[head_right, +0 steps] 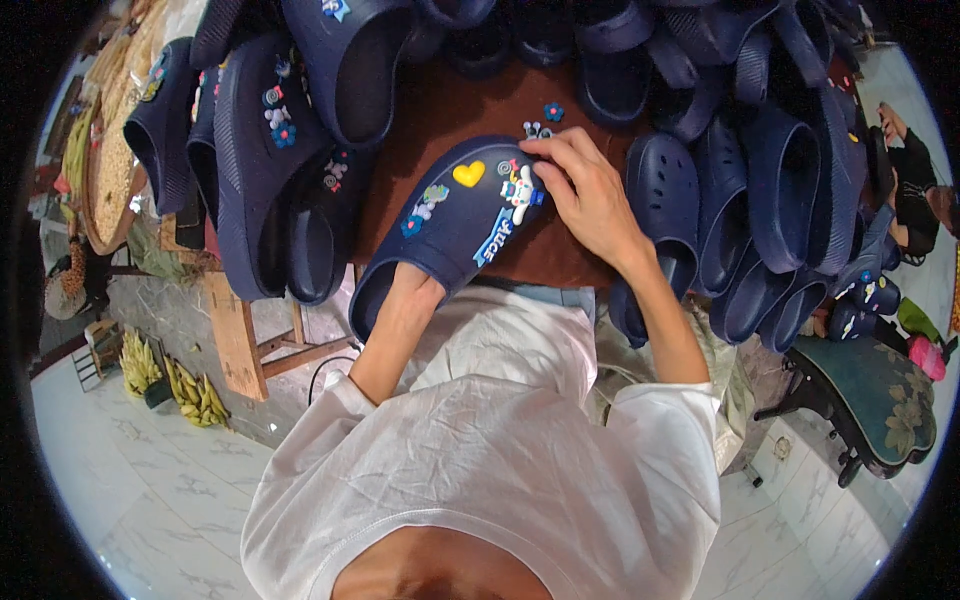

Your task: Decorating clogs with colorful charms by inserting them into the holes.

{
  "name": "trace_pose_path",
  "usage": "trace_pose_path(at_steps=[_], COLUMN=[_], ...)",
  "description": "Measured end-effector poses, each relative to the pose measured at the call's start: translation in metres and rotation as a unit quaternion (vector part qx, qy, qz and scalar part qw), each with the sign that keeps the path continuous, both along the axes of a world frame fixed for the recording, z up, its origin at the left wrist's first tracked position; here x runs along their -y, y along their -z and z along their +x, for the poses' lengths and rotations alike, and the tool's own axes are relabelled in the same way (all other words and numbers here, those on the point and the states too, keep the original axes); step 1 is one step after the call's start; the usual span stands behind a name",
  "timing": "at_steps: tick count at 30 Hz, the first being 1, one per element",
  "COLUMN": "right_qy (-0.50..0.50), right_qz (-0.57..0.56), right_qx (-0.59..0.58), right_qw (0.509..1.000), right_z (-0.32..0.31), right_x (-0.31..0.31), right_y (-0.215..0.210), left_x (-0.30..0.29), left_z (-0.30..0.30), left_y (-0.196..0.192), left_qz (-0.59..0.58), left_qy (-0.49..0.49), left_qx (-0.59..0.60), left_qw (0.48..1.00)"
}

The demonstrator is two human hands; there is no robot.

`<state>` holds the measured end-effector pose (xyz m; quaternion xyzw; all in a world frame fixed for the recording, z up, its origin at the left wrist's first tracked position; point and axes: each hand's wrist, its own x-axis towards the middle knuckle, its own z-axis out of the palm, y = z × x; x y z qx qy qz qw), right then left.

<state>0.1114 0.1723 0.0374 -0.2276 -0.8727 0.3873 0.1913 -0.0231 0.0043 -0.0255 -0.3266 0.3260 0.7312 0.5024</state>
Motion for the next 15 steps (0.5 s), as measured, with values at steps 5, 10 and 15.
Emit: trace_pose_path(at_steps=[5,10,15], right_qy=[0.134,0.118,0.021], right_qz=[0.033,-0.142,-0.295], right_qx=[-0.069,-0.080,-0.011], right_qw=[0.988,0.980,0.955], right_z=[0.021,0.042,0.043], right_x=[0.028,0.089,0.156], right_y=[-0.004,0.016,0.034], left_x=[-0.029,-0.014,0.008], left_z=[0.004,0.012,0.032], left_y=[-0.022,-0.047,-0.050], left_qz=[0.075,0.149,0.183], left_qy=[0.017,0.041,0.055], left_qx=[-0.033,-0.070,-0.086], left_qw=[0.996,0.986,0.978])
